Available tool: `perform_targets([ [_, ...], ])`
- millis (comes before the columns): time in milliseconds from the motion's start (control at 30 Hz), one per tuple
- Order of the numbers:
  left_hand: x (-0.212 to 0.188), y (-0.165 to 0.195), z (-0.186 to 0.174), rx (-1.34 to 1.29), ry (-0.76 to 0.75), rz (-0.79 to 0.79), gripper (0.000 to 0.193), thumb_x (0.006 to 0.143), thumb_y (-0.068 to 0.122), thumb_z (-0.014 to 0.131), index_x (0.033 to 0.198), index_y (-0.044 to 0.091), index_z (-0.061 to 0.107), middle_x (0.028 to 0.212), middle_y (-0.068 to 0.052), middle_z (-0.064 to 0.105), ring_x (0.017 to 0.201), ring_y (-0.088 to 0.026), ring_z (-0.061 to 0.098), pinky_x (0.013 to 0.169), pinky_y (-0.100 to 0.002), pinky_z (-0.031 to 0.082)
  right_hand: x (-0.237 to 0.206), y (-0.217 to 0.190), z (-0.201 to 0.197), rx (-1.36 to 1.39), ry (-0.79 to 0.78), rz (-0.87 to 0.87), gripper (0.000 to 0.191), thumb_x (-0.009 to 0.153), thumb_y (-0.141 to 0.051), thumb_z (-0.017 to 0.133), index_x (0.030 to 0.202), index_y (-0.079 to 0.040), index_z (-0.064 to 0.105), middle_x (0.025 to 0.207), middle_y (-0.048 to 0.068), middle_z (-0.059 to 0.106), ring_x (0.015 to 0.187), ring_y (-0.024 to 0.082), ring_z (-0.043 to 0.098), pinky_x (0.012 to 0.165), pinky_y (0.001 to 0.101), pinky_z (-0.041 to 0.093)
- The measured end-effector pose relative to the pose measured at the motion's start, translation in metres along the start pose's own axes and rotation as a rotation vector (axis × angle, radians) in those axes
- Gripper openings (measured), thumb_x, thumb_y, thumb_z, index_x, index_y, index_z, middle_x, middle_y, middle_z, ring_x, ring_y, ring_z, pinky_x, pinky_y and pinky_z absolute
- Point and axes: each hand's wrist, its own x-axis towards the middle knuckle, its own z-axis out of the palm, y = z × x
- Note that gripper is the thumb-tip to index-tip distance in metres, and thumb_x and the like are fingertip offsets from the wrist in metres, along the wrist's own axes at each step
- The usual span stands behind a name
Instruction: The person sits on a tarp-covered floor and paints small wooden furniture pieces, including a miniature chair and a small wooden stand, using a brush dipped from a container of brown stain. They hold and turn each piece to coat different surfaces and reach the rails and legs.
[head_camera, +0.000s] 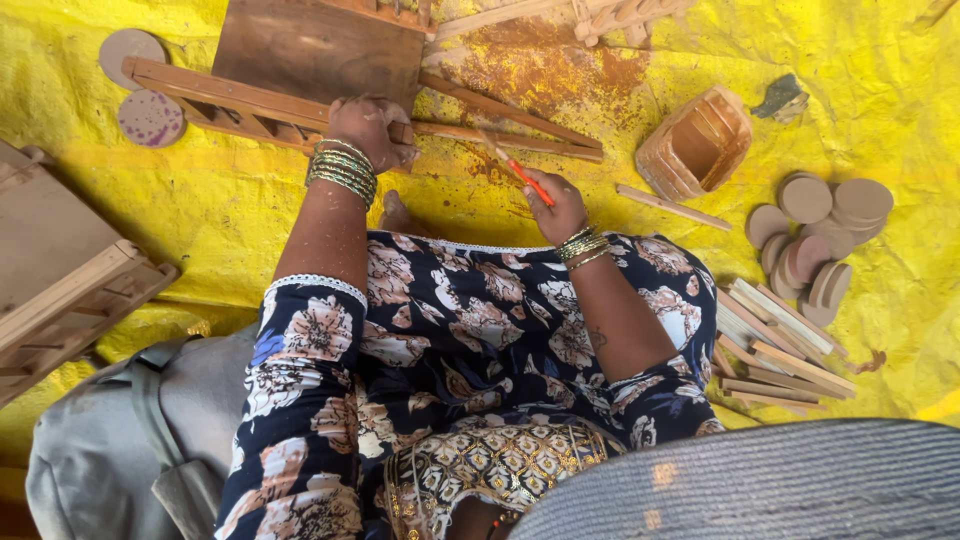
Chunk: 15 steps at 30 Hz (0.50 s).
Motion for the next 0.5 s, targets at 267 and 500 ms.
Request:
perform_targets([
  [267,0.002,-0.004,0.007,0.015,0.039,0.023,0.034,0.067,0.039,0.093,0.093,0.023,0.078,0.099,0.000,0.073,0.100,-0.024,0.067,0.100,-0.043,0.039,0.002,0.027,0.004,-0.280,0.121,0.148,0.029,0.096,-0.018,0.065,0.123,-0.009,0.069,0.106,0.021,0.073,0.093,0.040,0.070,0.081,0.0483,0.056],
  [500,0.004,-0.014,0.018,0.015,0.057,0.040,0.038,0.068,0.040,0.093,0.098,0.022,0.077,0.101,-0.002,0.073,0.102,-0.025,0.067,0.104,-0.044,0.038,0.000,0.050,-0.028,-0.376,0.247,0.431,0.024,0.094,-0.018,0.064,0.115,-0.012,0.074,0.097,0.020,0.072,0.087,0.039,0.070,0.076,0.0490,0.056],
])
